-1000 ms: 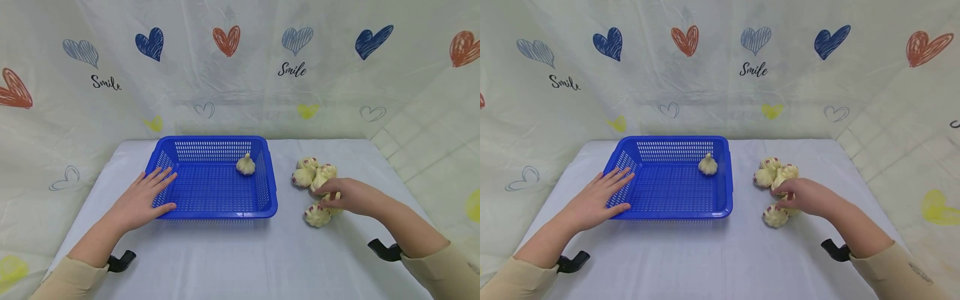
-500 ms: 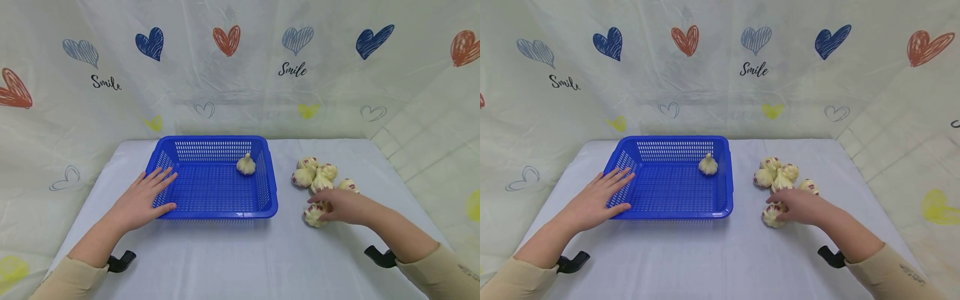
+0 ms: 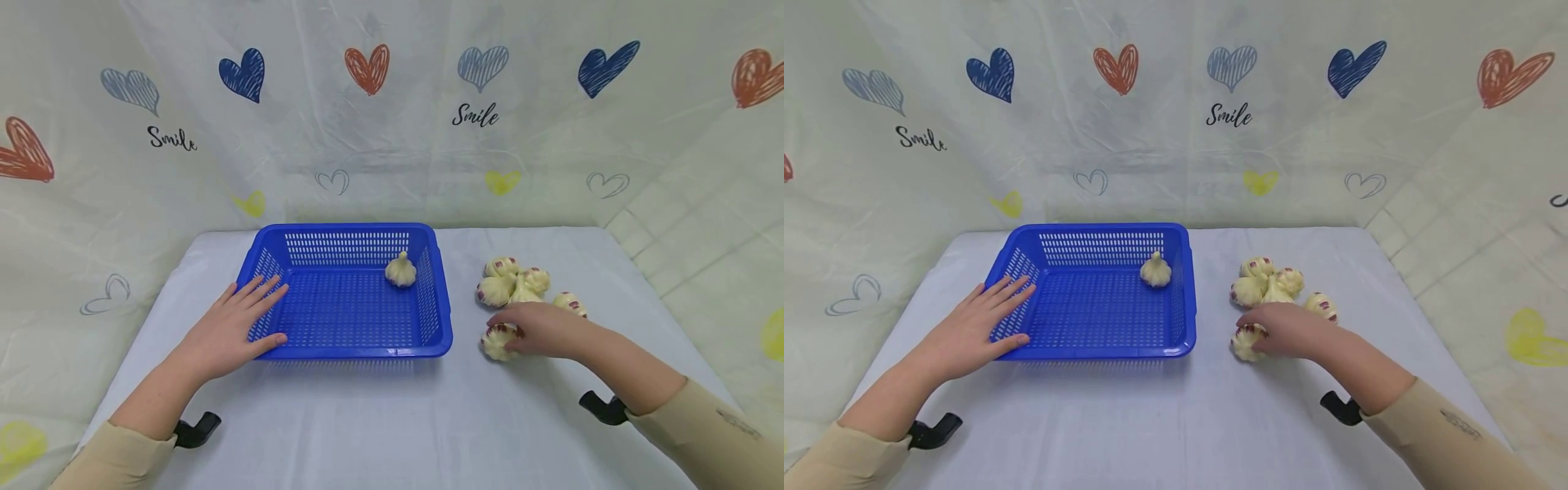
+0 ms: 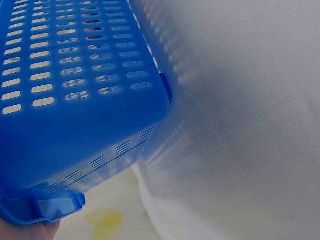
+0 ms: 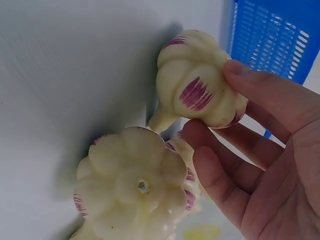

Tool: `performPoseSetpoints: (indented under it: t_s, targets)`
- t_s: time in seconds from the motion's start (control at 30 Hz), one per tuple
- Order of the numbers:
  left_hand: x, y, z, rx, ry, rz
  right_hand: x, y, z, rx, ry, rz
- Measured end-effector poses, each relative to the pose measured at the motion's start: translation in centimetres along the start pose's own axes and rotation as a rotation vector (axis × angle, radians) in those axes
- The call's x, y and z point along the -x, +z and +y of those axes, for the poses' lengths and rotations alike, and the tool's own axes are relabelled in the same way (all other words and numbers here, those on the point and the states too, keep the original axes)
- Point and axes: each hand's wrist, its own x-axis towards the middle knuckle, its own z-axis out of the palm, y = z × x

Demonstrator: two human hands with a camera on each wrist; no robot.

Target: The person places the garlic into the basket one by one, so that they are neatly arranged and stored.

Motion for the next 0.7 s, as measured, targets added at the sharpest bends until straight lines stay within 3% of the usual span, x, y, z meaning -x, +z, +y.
performPoseSetpoints:
  t_s: [0.27, 0.7]
  targets:
    - [-0.1, 0.1, -0.1, -0.004, -0.002, 0.009, -1.4, -0.3, 0.5, -0.022, -0.009, 0.010]
    - [-0.1, 0.3, -0.1, 0.003, -0.006, 0.011, -2.4, 0.0, 1.1, -0.032, 0.051, -0.004]
